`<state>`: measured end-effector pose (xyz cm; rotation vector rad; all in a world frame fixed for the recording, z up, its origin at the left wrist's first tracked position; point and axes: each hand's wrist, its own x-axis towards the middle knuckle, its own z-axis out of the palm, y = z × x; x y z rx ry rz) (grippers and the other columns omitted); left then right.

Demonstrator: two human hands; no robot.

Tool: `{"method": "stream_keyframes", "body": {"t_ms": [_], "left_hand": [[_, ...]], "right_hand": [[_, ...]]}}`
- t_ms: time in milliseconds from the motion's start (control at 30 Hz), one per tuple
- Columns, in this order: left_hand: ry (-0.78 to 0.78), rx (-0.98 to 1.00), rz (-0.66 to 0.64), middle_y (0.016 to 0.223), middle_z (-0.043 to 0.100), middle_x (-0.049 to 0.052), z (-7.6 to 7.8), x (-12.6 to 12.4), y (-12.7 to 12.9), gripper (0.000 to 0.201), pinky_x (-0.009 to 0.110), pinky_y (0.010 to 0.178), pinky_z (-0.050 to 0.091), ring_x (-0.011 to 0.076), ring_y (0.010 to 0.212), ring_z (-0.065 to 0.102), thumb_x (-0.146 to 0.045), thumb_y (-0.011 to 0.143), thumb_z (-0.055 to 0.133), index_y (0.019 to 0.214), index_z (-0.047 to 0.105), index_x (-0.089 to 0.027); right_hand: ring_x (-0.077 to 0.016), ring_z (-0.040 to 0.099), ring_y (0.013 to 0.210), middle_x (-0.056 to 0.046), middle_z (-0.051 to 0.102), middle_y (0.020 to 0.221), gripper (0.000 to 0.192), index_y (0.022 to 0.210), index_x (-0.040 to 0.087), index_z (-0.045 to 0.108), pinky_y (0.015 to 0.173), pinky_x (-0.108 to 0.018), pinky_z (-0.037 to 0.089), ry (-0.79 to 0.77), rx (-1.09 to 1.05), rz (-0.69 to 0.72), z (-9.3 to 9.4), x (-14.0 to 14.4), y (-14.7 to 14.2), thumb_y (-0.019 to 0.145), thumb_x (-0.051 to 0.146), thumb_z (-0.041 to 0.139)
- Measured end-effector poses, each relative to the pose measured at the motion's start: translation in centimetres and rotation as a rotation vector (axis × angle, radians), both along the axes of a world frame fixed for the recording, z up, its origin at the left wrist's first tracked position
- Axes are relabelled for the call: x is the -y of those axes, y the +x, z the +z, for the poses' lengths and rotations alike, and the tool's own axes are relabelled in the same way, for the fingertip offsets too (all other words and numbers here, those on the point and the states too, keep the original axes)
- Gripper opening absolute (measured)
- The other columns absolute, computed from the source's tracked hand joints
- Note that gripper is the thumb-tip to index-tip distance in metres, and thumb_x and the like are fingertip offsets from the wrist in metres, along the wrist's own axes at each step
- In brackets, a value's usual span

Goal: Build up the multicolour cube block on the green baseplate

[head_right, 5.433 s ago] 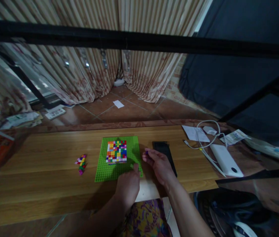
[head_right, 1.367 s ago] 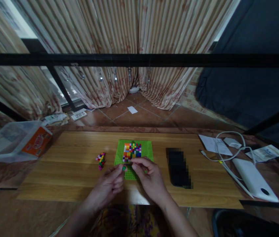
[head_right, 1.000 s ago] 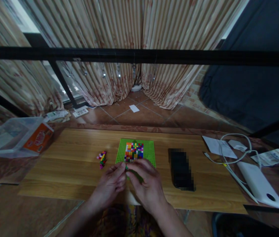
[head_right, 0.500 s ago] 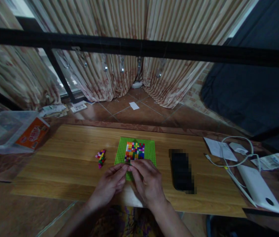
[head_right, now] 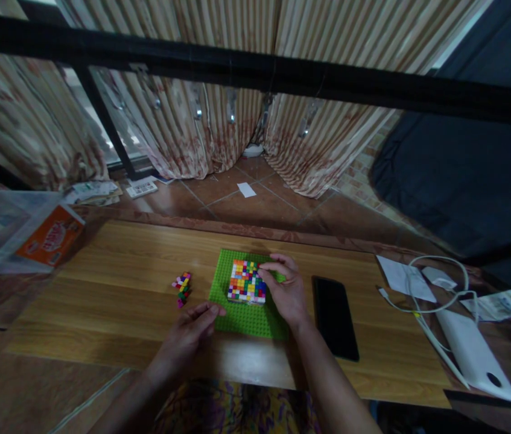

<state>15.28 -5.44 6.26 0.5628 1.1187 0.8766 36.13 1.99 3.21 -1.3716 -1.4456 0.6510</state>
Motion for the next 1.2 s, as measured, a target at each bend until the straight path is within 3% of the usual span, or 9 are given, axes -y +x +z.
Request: {"method": "stream_keyframes", "body": {"t_ms": [233,367,567,900,1000,1067,1133,1200], "left_hand": [[0.024,-0.052,-0.011,0.044,0.030,-0.011,-0.3,-0.3,-0.1,0.046,0.021,0.042,0.009,0.0032,0.039,0.017,-0.058,0.063,0.072,0.078,0.062,-0.016],[0.031,-0.067,-0.033,0.043,0.030,-0.011,-0.6,-0.3,-0.2,0.046,0.022,0.041,0.010,0.0034,0.038,0.017,-0.059,0.065,0.071,0.079,0.062,-0.016],[0.024,-0.050,-0.042,0.042,0.028,-0.012,-0.9,-0.2,-0.2,0.046,0.022,0.041,0.010,0.0031,0.037,0.016,-0.059,0.065,0.071,0.079,0.061,-0.016],[-0.033,0.038,-0.007,0.043,0.025,-0.013,-0.4,0.0,0.2,0.045,0.019,0.041,0.009,0.0026,0.037,0.014,-0.056,0.066,0.073,0.083,0.061,-0.016],[-0.073,0.207,0.036,0.047,0.034,-0.011,0.0,0.0,0.1,0.043,0.018,0.039,0.016,0.0027,0.037,0.021,-0.051,0.067,0.075,0.085,0.062,-0.015],[-0.111,0.361,0.104,0.056,0.047,-0.006,0.5,0.0,0.0,0.039,0.018,0.042,0.031,0.0038,0.042,0.035,-0.047,0.073,0.072,0.089,0.063,-0.013],[-0.158,0.505,0.170,0.071,0.059,0.001,1.2,0.2,-0.2,0.036,0.020,0.057,0.046,0.0074,0.056,0.052,-0.043,0.082,0.064,0.095,0.064,-0.010],[-0.190,0.604,0.199,0.091,0.066,0.010,1.9,0.4,-0.3,0.041,0.026,0.075,0.051,0.0136,0.077,0.062,-0.045,0.089,0.052,0.102,0.064,-0.008]], "right_hand": [[-0.0227,0.058,0.108,-0.004,0.063,0.112,0.013,0.079,0.024,0.073,0.096,-0.039,0.043,-0.046,-0.161,-0.026,-0.4,-0.2,-0.5,0.072,0.035,0.073],[-0.0191,0.062,0.087,-0.001,0.069,0.095,0.025,0.089,0.025,0.072,0.079,-0.033,0.048,-0.181,-0.399,-0.041,-0.2,-0.2,-1.4,0.067,0.035,0.076],[-0.0135,0.057,0.066,0.002,0.068,0.074,0.023,0.082,0.024,0.075,0.065,-0.027,0.045,-0.288,-0.571,-0.053,0.1,-0.2,-2.0,0.062,0.035,0.078],[-0.0137,0.059,0.062,0.001,0.071,0.073,0.027,0.083,0.022,0.074,0.061,-0.028,0.048,-0.299,-0.687,-0.027,-0.8,-0.4,-2.3,0.061,0.038,0.079],[-0.0174,0.065,0.073,-0.002,0.074,0.085,0.031,0.090,0.023,0.074,0.070,-0.033,0.052,-0.262,-0.640,0.007,-0.8,-0.2,-1.9,0.063,0.040,0.078],[-0.0207,0.067,0.087,-0.005,0.074,0.098,0.036,0.098,0.024,0.072,0.080,-0.037,0.052,-0.191,-0.599,-0.003,-0.5,0.3,-1.5,0.066,0.042,0.077],[-0.0228,0.066,0.098,-0.006,0.072,0.107,0.038,0.104,0.025,0.070,0.087,-0.041,0.051,-0.097,-0.529,-0.064,0.3,1.4,-1.2,0.071,0.042,0.074],[-0.0228,0.066,0.097,-0.005,0.072,0.104,0.032,0.104,0.025,0.070,0.088,-0.042,0.051,-0.038,-0.424,-0.126,1.4,3.0,-1.3,0.076,0.041,0.071]]}}
